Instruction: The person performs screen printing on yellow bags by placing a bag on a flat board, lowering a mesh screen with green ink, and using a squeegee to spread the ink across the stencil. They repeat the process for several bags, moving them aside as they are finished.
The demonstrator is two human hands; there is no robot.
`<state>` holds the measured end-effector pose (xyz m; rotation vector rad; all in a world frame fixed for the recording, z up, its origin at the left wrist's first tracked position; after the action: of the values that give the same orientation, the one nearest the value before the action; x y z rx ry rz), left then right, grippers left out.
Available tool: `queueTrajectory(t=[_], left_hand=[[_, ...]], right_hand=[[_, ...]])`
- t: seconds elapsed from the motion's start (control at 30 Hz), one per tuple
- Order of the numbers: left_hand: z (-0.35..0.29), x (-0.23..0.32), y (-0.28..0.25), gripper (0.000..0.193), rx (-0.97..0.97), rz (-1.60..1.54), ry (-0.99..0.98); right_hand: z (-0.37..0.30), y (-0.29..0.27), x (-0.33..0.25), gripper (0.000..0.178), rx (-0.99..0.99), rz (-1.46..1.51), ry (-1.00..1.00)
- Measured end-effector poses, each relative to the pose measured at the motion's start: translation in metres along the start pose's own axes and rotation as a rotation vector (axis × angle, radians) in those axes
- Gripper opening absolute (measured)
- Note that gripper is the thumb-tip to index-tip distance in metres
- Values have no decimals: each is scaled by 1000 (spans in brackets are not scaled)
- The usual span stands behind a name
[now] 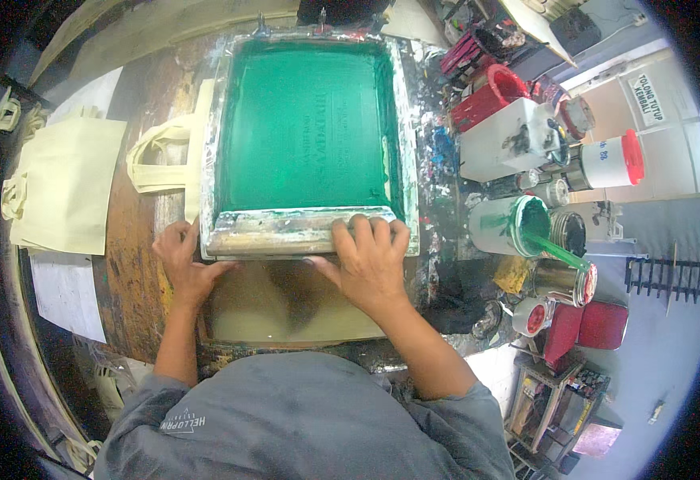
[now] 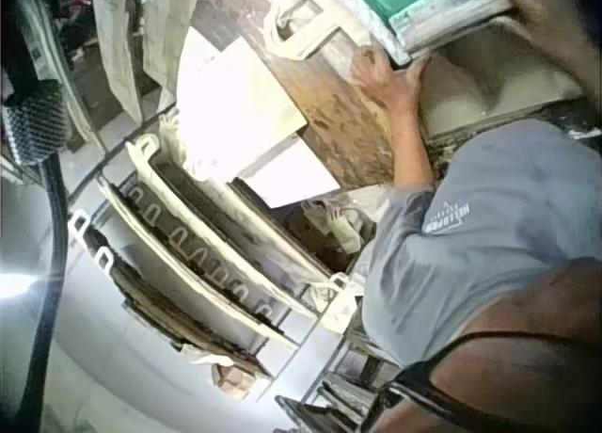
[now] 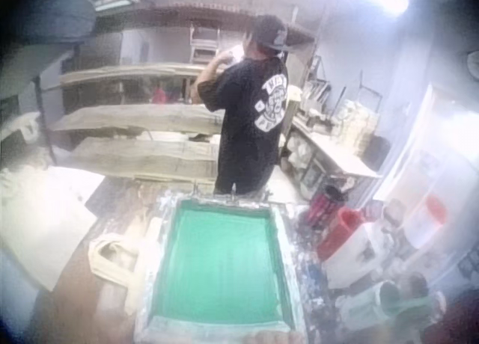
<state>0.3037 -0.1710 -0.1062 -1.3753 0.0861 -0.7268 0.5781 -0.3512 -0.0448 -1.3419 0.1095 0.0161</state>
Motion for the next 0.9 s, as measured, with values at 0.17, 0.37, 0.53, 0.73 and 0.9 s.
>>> queueTrajectory(t=[0.17, 0.37, 0.53, 0.73, 0.9], left_hand=[[17, 30, -26, 112, 151, -584, -82], [72, 47, -51, 87, 290, -1004, -257], [67, 12, 19, 70, 340, -111, -259], [66, -18, 38, 41, 166, -234, -430], [129, -9, -17, 22, 338, -460, -196]], right_hand=[[44, -76, 5, 64, 82, -32, -46], [115, -154, 34, 57, 460, -225, -156], [152, -184, 43, 58, 584, -248, -150], [167, -199, 48, 67, 656, -192, -176], [182, -211, 55, 67, 587, -161, -132]])
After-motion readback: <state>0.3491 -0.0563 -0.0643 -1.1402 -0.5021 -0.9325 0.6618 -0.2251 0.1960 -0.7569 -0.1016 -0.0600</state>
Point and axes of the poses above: each hand's wrist, its own z-axis towards the middle knuckle, its own y-axis out of the palm, x = y × z, the point moved 3 cm from there along z, towards the middle knuckle, and after that the axes turned 10 degrees about -y, right-handed, at the moved point
